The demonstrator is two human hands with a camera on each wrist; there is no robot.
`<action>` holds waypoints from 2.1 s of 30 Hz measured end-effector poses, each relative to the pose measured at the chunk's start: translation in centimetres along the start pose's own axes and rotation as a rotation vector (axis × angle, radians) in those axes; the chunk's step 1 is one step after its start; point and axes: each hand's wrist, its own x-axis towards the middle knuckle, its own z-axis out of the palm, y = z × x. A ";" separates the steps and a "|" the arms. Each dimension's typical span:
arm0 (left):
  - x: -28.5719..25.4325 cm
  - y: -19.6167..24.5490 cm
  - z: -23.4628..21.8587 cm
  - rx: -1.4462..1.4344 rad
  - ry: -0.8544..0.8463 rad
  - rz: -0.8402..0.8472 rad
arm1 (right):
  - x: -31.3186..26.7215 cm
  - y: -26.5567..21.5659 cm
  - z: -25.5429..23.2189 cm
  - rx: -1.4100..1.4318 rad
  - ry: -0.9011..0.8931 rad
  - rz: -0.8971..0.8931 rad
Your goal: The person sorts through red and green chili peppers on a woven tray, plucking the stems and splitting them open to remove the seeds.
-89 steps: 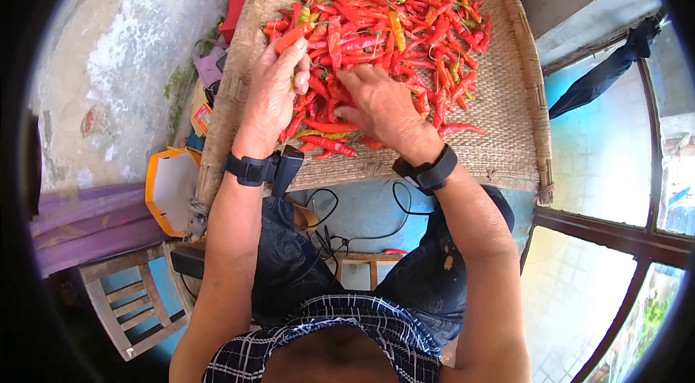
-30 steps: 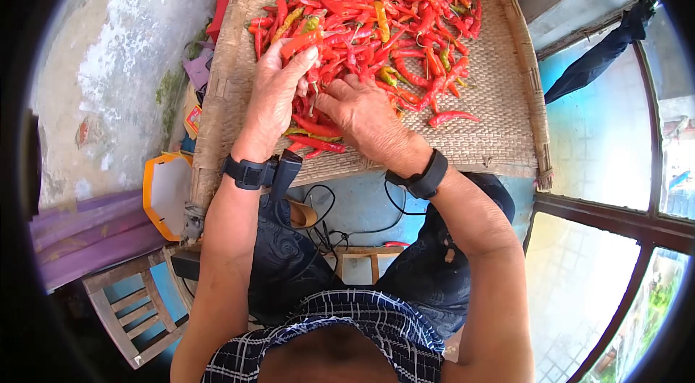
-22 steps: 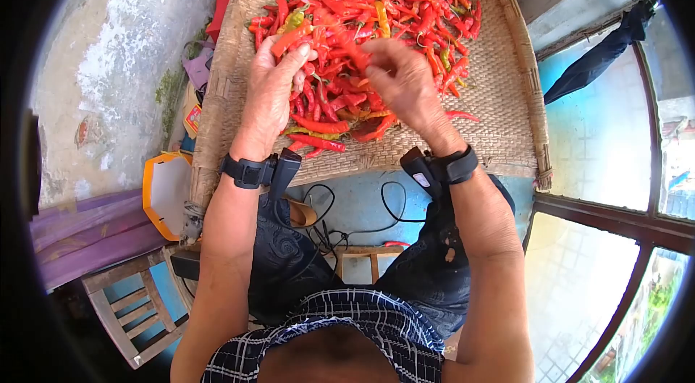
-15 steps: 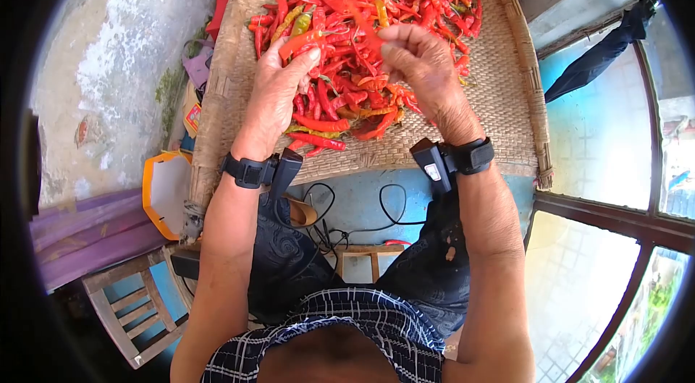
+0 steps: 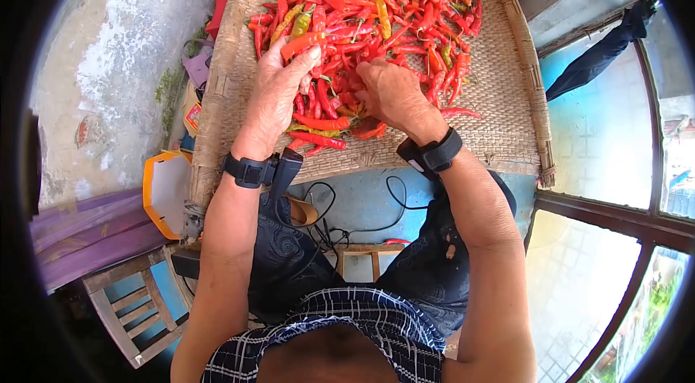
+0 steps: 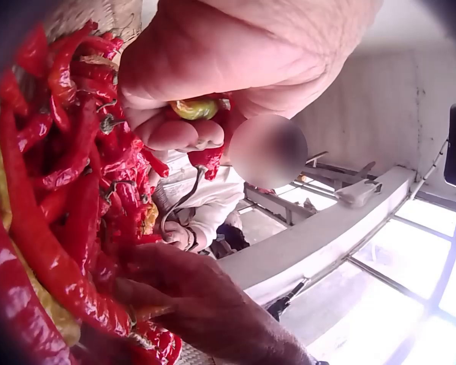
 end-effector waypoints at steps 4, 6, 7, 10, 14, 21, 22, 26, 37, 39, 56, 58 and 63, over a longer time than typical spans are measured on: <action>-0.2 0.5 0.5 -0.028 0.046 0.075 | 0.7 -0.8 -1.6 0.347 0.050 0.062; -0.3 0.6 0.6 -0.042 0.061 0.088 | 1.0 -0.6 -3.2 0.487 0.045 0.185; -0.2 0.7 0.6 -0.052 0.071 0.103 | 1.0 -0.4 -3.3 0.486 0.045 0.183; -0.1 0.4 0.0 -0.022 -0.022 -0.029 | 0.8 0.0 -3.0 1.247 0.089 0.292; -0.6 -0.1 0.8 -0.004 -0.199 -0.092 | 0.4 -1.1 -2.1 1.411 0.024 0.282; -0.9 -0.5 1.4 0.162 -0.153 -0.040 | -0.1 -1.5 -2.2 0.986 0.095 0.183; -0.8 -0.4 1.3 0.162 -0.155 -0.041 | -0.1 -1.3 -2.3 0.986 0.096 0.185; 0.0 0.0 0.3 0.031 0.051 -0.026 | -0.5 -0.5 -3.4 0.837 0.018 0.274; 0.0 0.1 -0.3 -0.029 0.087 0.005 | 1.6 5.9 -4.2 0.892 0.704 0.295; 0.2 0.1 -0.4 -0.041 0.081 0.000 | 2.0 7.3 -2.2 0.618 0.628 0.317; 0.4 0.4 -0.2 -0.104 0.256 0.073 | 2.3 -1.4 2.4 0.231 0.321 -0.175; 0.3 0.6 -0.5 -0.127 0.268 0.112 | 1.9 -2.1 2.1 0.185 0.307 -0.209; 0.3 1.0 -0.8 -0.145 0.316 0.093 | -0.4 -3.9 1.2 0.090 0.256 -0.368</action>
